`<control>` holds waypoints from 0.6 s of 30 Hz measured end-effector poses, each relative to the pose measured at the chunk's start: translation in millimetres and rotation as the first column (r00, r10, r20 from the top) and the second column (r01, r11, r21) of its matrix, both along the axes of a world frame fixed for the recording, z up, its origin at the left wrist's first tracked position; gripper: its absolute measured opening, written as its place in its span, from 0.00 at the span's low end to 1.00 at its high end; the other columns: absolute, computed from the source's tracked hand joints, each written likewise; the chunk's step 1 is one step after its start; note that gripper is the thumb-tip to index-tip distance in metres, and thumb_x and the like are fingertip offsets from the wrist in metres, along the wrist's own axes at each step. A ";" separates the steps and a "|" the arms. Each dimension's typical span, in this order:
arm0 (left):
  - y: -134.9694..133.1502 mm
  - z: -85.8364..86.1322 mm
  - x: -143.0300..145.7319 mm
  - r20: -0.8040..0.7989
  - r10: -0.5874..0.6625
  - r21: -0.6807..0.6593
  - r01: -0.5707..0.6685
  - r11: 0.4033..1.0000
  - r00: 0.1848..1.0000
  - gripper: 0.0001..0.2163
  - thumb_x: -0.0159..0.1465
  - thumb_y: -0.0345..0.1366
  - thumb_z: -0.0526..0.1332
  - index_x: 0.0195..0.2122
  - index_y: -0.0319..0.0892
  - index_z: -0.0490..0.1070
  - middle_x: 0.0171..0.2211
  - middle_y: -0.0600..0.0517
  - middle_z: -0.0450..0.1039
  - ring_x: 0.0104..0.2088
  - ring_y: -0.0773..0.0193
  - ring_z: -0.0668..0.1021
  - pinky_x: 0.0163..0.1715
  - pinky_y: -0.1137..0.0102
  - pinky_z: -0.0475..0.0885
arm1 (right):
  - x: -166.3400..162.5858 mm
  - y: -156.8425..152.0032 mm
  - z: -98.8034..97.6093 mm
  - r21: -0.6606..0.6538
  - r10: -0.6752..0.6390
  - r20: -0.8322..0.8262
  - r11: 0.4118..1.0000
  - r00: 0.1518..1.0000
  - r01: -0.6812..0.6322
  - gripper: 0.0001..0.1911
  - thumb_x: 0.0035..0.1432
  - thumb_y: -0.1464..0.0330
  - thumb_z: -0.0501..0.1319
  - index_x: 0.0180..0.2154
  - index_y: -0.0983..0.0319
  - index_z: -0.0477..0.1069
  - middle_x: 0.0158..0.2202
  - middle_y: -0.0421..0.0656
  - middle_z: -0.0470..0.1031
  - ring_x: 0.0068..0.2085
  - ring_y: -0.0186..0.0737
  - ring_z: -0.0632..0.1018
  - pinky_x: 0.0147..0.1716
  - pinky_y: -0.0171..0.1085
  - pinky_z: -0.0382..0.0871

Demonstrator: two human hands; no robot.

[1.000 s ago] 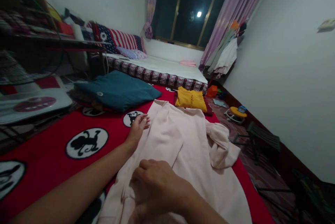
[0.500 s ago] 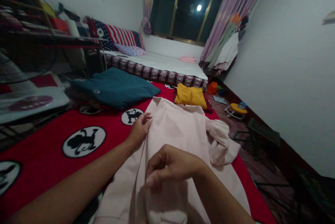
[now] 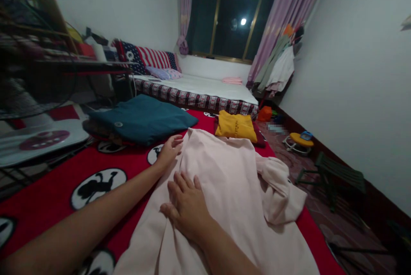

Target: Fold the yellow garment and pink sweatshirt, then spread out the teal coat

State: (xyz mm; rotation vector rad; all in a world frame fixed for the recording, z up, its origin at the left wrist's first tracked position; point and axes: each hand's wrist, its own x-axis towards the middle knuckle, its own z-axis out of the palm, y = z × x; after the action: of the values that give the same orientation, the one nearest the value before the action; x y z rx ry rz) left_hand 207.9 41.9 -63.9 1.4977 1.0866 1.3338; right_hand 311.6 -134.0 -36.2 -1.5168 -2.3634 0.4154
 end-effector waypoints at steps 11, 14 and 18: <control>100.0 18.5 50.1 -0.228 -0.163 -0.028 0.160 0.987 0.960 0.16 0.61 0.35 0.56 0.50 0.42 0.72 0.55 0.42 0.71 0.56 0.58 0.72 0.54 0.63 0.67 | 2.8 2.2 -2.3 -0.008 -0.006 -0.107 1.000 0.994 0.006 0.26 0.61 0.55 0.57 0.59 0.54 0.63 0.67 0.45 0.56 0.67 0.50 0.54 0.63 0.58 0.42; 102.6 18.0 58.4 -0.304 -0.192 -0.043 0.187 0.981 0.933 0.16 0.60 0.36 0.57 0.49 0.40 0.72 0.56 0.39 0.70 0.57 0.55 0.72 0.55 0.60 0.65 | 4.8 2.7 -3.4 -0.008 -0.001 -0.137 1.000 0.991 0.000 0.24 0.62 0.57 0.57 0.58 0.54 0.64 0.66 0.45 0.57 0.67 0.50 0.55 0.63 0.57 0.42; 88.1 22.2 57.8 -0.405 -0.178 -0.027 0.183 0.983 0.897 0.22 0.56 0.29 0.59 0.54 0.36 0.69 0.56 0.39 0.69 0.56 0.55 0.72 0.56 0.64 0.65 | 7.2 5.5 -11.1 0.021 0.000 -0.250 1.000 0.968 0.006 0.20 0.63 0.60 0.57 0.55 0.57 0.67 0.63 0.47 0.63 0.64 0.46 0.61 0.63 0.55 0.44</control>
State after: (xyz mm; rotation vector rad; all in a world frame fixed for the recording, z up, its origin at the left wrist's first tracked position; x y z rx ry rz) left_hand 265.7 130.0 -41.7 1.8898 1.1577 0.9218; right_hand 318.8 -128.4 -47.3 -1.3696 -2.1628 0.5439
